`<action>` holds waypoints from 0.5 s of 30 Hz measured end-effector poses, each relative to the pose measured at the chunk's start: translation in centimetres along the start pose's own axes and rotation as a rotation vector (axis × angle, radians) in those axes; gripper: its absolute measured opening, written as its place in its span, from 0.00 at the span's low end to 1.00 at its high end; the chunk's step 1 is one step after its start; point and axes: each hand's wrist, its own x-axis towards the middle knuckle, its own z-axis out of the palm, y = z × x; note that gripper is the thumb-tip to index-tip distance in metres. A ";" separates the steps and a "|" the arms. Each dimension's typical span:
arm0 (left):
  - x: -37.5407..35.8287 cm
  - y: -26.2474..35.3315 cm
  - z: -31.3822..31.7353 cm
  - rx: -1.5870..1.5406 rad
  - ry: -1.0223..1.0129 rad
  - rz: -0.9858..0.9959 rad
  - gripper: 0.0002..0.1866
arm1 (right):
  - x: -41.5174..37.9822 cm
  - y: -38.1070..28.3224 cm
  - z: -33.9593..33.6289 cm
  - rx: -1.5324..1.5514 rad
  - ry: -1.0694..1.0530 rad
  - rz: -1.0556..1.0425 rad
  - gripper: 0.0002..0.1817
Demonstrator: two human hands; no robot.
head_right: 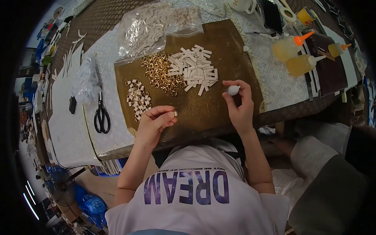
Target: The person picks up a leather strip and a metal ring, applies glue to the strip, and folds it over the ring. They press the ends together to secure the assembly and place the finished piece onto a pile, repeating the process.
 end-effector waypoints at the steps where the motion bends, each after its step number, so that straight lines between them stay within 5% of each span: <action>1: 0.0 0.0 0.0 0.003 0.000 0.000 0.11 | 0.0 0.2 0.0 -0.062 0.011 -0.020 0.14; 15: 0.1 -0.4 0.1 0.017 -0.010 -0.019 0.09 | 0.1 1.1 0.3 -0.297 0.093 -0.079 0.15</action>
